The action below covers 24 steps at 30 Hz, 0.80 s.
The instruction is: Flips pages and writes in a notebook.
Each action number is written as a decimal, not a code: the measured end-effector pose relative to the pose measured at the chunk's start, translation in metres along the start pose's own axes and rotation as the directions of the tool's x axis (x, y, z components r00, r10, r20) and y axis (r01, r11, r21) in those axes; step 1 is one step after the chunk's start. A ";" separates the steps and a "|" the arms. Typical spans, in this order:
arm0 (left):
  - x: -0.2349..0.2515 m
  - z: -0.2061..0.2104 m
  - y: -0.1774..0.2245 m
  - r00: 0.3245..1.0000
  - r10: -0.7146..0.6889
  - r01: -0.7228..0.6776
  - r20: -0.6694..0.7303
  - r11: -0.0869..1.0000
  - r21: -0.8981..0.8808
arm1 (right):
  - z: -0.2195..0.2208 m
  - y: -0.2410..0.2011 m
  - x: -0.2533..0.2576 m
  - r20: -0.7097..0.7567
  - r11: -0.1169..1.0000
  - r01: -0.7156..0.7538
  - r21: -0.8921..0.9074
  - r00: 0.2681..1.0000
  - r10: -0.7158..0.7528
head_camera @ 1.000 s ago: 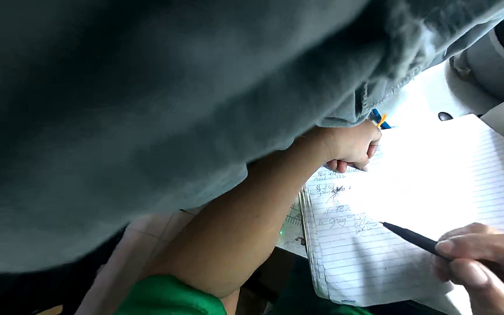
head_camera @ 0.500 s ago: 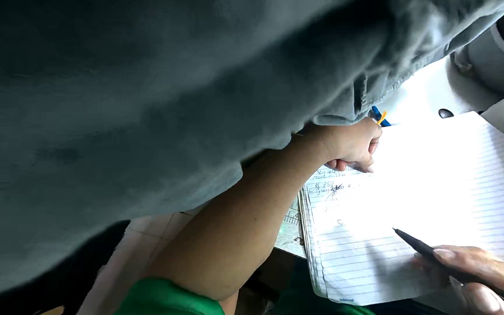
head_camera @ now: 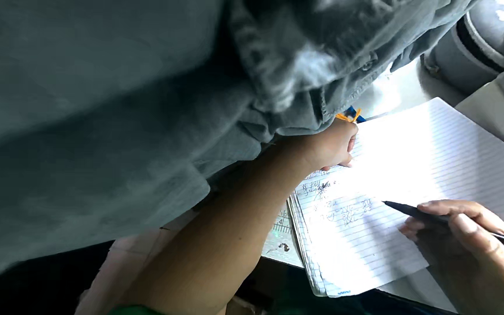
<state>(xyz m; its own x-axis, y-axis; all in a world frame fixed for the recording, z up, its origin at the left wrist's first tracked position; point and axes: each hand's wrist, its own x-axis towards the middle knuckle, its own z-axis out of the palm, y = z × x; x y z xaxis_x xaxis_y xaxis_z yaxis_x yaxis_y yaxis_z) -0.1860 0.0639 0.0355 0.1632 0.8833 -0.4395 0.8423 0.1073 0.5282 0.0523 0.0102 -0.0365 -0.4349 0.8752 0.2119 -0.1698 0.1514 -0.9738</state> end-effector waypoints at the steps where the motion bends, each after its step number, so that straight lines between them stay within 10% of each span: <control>1: 0.000 0.000 -0.001 1.000 0.007 -0.007 0.007 1.000 -0.004 | 0.001 -0.003 0.001 -0.035 1.000 -0.011 0.016 0.999 0.012; 16: -0.001 0.001 0.001 0.997 0.083 -0.082 0.002 0.987 0.136 | 0.013 -0.009 0.003 0.098 0.905 0.134 -0.403 0.990 -0.103; 24: -0.001 0.001 0.000 0.996 0.086 -0.086 0.007 0.990 0.115 | 0.019 -0.001 0.000 -0.005 0.936 0.066 -0.346 0.997 -0.072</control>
<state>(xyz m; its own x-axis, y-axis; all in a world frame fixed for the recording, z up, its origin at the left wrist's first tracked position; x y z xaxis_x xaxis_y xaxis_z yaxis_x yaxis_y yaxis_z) -0.1859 0.0624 0.0348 0.2385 0.8860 -0.3978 0.8786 -0.0223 0.4770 0.0353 0.0012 -0.0338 -0.4171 0.8644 0.2809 0.1182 0.3581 -0.9262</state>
